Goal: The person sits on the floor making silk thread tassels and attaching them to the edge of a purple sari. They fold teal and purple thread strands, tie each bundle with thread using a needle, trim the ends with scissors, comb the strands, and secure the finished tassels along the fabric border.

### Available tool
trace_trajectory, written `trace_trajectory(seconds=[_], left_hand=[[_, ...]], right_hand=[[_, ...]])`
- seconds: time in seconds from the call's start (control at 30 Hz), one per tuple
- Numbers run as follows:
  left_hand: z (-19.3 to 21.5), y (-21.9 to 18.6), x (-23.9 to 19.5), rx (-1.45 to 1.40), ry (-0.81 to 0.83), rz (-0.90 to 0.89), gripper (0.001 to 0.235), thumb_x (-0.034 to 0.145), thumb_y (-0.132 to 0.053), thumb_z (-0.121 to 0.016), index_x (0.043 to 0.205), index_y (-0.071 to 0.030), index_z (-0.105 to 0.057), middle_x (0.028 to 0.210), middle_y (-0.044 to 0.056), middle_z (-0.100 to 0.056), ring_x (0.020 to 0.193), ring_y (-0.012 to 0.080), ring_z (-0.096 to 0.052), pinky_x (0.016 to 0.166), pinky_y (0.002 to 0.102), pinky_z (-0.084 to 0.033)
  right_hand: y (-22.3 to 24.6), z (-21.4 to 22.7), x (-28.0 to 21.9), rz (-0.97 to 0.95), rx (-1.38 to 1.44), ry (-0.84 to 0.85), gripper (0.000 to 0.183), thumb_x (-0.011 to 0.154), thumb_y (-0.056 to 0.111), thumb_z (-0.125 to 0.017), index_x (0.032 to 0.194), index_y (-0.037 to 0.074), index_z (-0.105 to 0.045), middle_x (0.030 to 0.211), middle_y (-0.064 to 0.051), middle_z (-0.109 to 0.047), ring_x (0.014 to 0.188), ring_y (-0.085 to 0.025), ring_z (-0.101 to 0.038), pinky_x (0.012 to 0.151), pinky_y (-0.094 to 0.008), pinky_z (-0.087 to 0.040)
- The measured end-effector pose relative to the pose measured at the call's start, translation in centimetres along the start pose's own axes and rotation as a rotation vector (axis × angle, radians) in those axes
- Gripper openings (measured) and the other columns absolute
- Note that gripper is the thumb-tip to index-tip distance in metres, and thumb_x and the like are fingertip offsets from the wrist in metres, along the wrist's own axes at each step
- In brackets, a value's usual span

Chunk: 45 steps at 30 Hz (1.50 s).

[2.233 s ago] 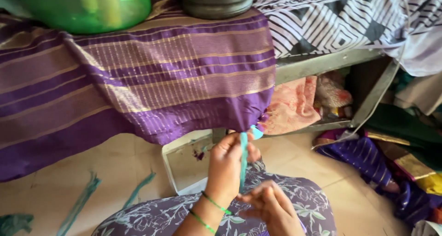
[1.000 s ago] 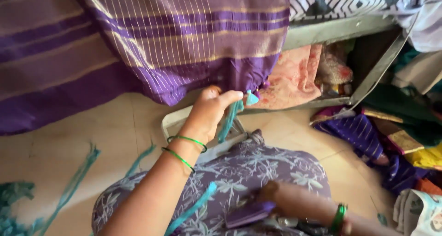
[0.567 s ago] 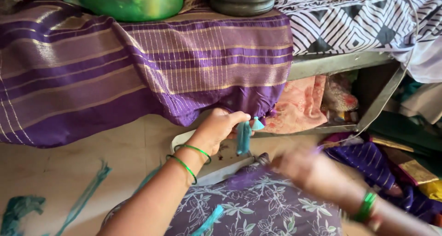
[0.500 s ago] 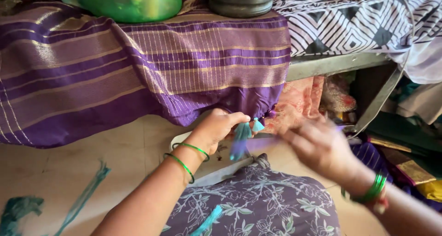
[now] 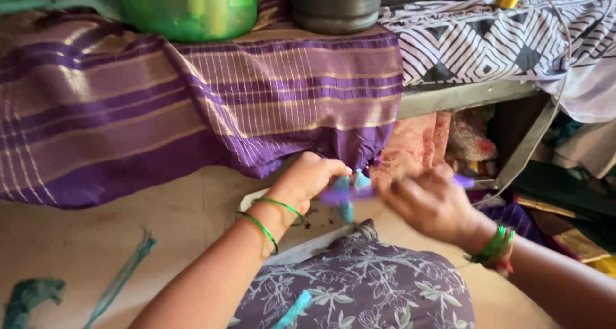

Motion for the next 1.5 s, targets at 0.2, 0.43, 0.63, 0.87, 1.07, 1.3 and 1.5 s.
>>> trace_trajectory(seconds=[0.2,0.43,0.63,0.87,1.07,1.3,1.5], left_hand=[[0.3,-0.1,-0.4,-0.023,-0.021,-0.035,0.023,0.085,-0.017,-0.069,0.086,0.004,-0.078,0.078,0.011,-0.077,0.064,0.0165,-0.070,0.062,0.031,-0.054],[-0.7,-1.1,-1.0,-0.098,0.051,-0.038,0.022,0.085,-0.014,-0.065,0.083,0.004,-0.077,0.077,0.016,-0.078,0.064,0.0218,-0.073,0.063,0.032,-0.057],[-0.4,-0.7,0.0,0.045,0.010,-0.083,0.023,0.086,-0.015,-0.066,0.082,0.005,-0.078,0.079,0.016,-0.075,0.063,0.0201,-0.068,0.054,0.030,-0.046],[-1.3,-0.7,-0.6,-0.071,0.099,-0.054,0.026,0.086,-0.013,-0.064,0.082,0.011,-0.075,0.078,0.019,-0.077,0.065,0.0271,-0.075,0.062,0.033,-0.059],[-0.9,-0.2,-0.7,-0.134,0.081,0.016,0.024,0.088,-0.015,-0.061,0.086,0.005,-0.075,0.080,0.018,-0.077,0.065,0.0254,-0.075,0.063,0.035,-0.059],[-0.2,-1.1,-0.1,0.023,-0.023,-0.175,0.025,0.086,-0.013,-0.068,0.085,0.010,-0.077,0.078,0.018,-0.079,0.065,0.0213,-0.073,0.067,0.031,-0.057],[-0.7,0.7,1.4,0.007,-0.017,-0.130,0.027,0.084,-0.016,-0.068,0.081,0.009,-0.076,0.074,0.016,-0.076,0.061,0.0207,-0.070,0.064,0.033,-0.054]], right_hand=[[0.1,0.4,0.2,0.100,0.113,-0.073,0.046,0.081,0.016,-0.069,0.127,0.010,-0.070,0.093,0.000,-0.064,0.082,-0.015,-0.065,0.075,-0.033,-0.047],[0.0,0.6,0.3,0.138,0.139,-0.125,0.044,0.081,0.019,-0.069,0.125,0.013,-0.070,0.097,0.001,-0.066,0.087,-0.014,-0.067,0.080,-0.035,-0.048],[-0.5,-1.0,-0.9,0.091,0.128,-0.132,0.041,0.084,0.019,-0.070,0.125,0.014,-0.070,0.099,0.001,-0.066,0.089,-0.015,-0.067,0.083,-0.037,-0.047],[-0.8,-3.2,-1.5,0.024,0.179,-0.065,0.045,0.081,0.013,-0.068,0.126,0.011,-0.070,0.097,0.001,-0.067,0.086,-0.016,-0.067,0.084,-0.040,-0.048],[-0.5,-0.9,0.0,0.078,0.162,-0.105,0.046,0.080,0.017,-0.071,0.126,0.015,-0.068,0.094,0.001,-0.065,0.084,-0.016,-0.066,0.087,-0.042,-0.048],[-0.2,-0.7,-1.4,0.143,0.136,-0.132,0.043,0.084,0.019,-0.074,0.126,0.014,-0.068,0.095,0.000,-0.064,0.084,-0.015,-0.065,0.087,-0.042,-0.047],[-1.0,-0.6,-0.7,0.085,0.068,-0.122,0.040,0.084,0.019,-0.071,0.124,0.016,-0.069,0.095,-0.001,-0.062,0.084,-0.017,-0.063,0.085,-0.044,-0.047]])
Point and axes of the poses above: each hand's wrist, its own x-axis towards the middle knuckle, its own z-axis out of the back of the hand, y = z × x, the point moved 10 cm from there along x, towards the middle knuckle
